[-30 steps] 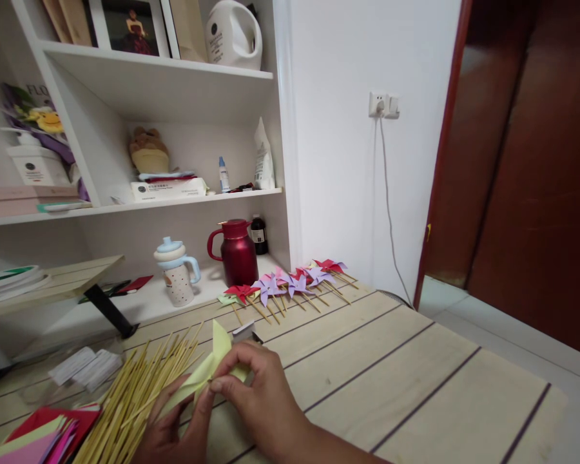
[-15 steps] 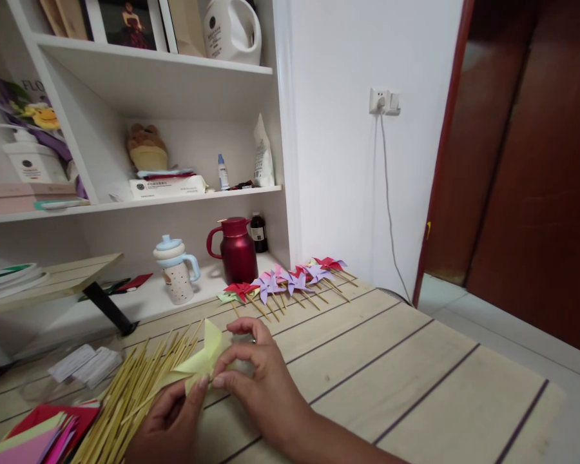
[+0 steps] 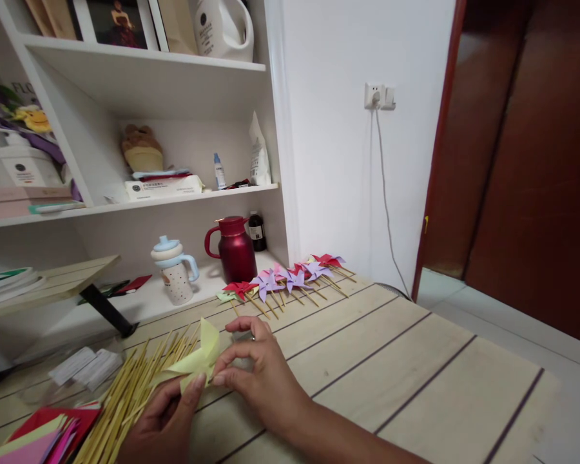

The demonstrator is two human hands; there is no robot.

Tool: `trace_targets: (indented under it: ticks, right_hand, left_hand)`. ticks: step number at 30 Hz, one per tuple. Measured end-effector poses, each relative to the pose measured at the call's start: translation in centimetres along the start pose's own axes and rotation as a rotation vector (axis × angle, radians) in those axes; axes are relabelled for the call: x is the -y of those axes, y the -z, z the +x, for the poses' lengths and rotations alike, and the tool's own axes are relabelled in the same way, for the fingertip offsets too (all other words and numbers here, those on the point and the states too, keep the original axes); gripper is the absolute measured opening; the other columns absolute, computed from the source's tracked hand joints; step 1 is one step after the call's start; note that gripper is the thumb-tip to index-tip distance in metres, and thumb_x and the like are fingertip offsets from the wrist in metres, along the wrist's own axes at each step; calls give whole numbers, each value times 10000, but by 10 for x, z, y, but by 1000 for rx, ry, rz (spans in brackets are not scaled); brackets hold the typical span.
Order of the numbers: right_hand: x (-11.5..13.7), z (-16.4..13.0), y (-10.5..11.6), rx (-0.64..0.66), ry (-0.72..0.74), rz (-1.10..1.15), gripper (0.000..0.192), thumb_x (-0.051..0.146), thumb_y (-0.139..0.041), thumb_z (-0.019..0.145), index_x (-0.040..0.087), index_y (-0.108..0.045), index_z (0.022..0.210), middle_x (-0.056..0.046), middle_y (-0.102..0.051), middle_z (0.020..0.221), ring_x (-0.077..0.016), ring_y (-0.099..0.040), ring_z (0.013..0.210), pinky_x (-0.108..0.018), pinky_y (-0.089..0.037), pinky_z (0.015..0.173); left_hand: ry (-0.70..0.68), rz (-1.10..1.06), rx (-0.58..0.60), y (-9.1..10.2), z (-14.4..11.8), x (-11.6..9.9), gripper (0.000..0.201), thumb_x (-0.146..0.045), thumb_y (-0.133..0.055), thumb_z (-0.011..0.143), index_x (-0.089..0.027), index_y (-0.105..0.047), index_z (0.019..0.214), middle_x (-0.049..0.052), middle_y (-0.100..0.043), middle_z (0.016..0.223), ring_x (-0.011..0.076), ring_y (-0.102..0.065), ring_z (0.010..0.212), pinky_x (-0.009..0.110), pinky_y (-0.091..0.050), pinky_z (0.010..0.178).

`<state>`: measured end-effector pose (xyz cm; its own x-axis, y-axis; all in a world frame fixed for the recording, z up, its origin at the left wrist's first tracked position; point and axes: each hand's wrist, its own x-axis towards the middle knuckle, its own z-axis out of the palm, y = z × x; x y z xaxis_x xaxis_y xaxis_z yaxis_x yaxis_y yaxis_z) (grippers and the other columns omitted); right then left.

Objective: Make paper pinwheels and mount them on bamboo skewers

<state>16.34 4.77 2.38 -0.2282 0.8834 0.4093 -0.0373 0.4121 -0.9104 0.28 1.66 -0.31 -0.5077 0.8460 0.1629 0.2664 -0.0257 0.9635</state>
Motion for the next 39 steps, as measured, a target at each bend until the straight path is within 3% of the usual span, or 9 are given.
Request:
trace_targets:
  ticks: [12,24,33,39]
  right_hand:
    - [1,-1,1,6,29,-16,171,98,-801,713,267,-778,716,-30,-497,1189,-225,-448,1250,-373,-323,1080]
    - [0,1,0,3,36,35,161,89,-804,694,248,-776,699,-28,-507,1118,-218,-491,1181,-355,-346,1050]
    - [-2,1,1,41,63,52,110,133,-790,725,241,-768,723,-19,-516,1103,-203,-509,1160,-341,-333,1054]
    - [-4,1,0,64,50,114,75,161,-793,719,231,-766,723,-18,-534,1054,-200,-531,1115,-336,-349,1030]
  left_hand:
    - [-163,67,21,-2,1,15,366,-606,-700,619,-245,-729,676,31,-692,818,238,-629,835,328,-465,839]
    - [-56,94,12,-1,-1,13,406,-645,-690,583,-259,-729,698,24,-708,826,252,-636,864,340,-467,825]
    - [-140,101,-4,-1,3,21,376,-619,-692,611,-249,-741,655,44,-697,793,235,-631,767,342,-487,815]
    - [-94,37,-25,-5,-3,15,384,-615,-719,581,-237,-738,649,32,-685,727,219,-619,705,326,-503,751]
